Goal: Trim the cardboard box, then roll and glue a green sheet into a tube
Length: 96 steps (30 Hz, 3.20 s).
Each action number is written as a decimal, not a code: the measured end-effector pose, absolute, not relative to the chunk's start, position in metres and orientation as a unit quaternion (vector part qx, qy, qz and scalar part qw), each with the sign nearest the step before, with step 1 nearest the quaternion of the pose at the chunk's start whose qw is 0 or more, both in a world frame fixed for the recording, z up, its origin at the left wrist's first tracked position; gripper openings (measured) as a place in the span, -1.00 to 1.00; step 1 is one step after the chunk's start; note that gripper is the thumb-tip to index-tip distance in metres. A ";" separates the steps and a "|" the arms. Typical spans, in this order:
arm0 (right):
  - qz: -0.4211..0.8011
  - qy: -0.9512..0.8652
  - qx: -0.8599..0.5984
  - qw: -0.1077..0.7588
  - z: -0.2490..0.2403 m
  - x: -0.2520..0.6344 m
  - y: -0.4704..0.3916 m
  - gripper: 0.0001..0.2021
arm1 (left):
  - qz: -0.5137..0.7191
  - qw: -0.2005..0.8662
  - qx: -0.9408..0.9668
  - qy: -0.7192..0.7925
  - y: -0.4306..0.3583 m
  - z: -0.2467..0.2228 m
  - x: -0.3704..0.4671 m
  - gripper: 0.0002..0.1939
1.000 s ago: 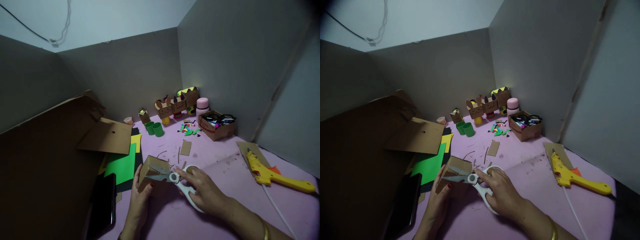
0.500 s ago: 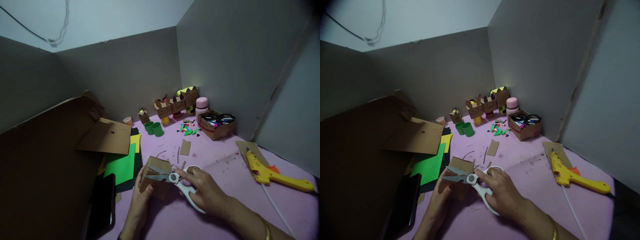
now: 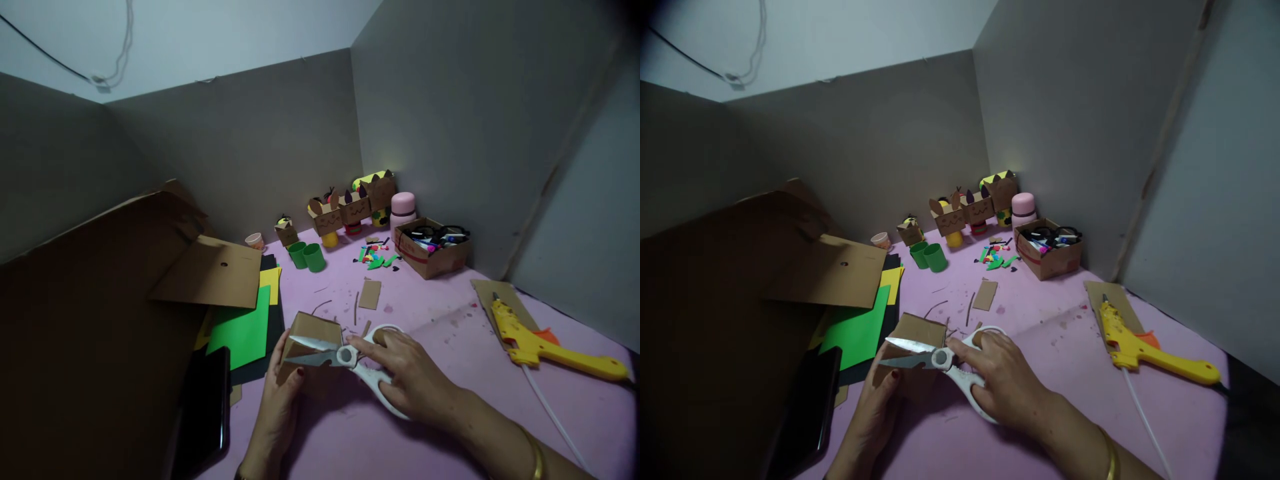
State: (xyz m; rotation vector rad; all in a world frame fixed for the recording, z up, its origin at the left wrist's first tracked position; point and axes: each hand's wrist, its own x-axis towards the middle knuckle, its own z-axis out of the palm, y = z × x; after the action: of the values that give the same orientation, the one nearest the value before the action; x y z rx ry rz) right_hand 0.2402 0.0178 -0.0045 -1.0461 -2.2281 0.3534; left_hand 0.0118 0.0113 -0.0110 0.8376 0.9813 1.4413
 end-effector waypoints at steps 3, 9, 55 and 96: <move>0.134 -0.848 -0.399 0.323 -0.005 0.240 0.018 -0.31 | 0.611 0.573 0.356 0.414 0.011 -0.011 0.013 -0.08; 0.141 -0.841 -0.401 0.334 -0.005 0.239 0.018 -0.33 | 0.612 0.576 0.351 0.412 0.011 -0.011 0.011 -0.05; 0.108 -0.848 -0.391 0.340 -0.010 0.241 0.019 -0.35 | 0.604 0.592 0.348 0.405 0.009 -0.013 0.009 -0.11; 0.446 -0.732 -0.359 0.368 -0.005 0.231 0.018 -0.58 | 0.601 0.597 0.345 0.403 0.009 -0.008 0.009 -0.05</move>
State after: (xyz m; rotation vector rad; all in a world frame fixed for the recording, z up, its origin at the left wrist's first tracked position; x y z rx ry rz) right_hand 0.2311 0.0180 -0.0049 -0.9221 -1.8798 1.1463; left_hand 0.0093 0.0087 -0.0076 0.8013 0.9350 1.3960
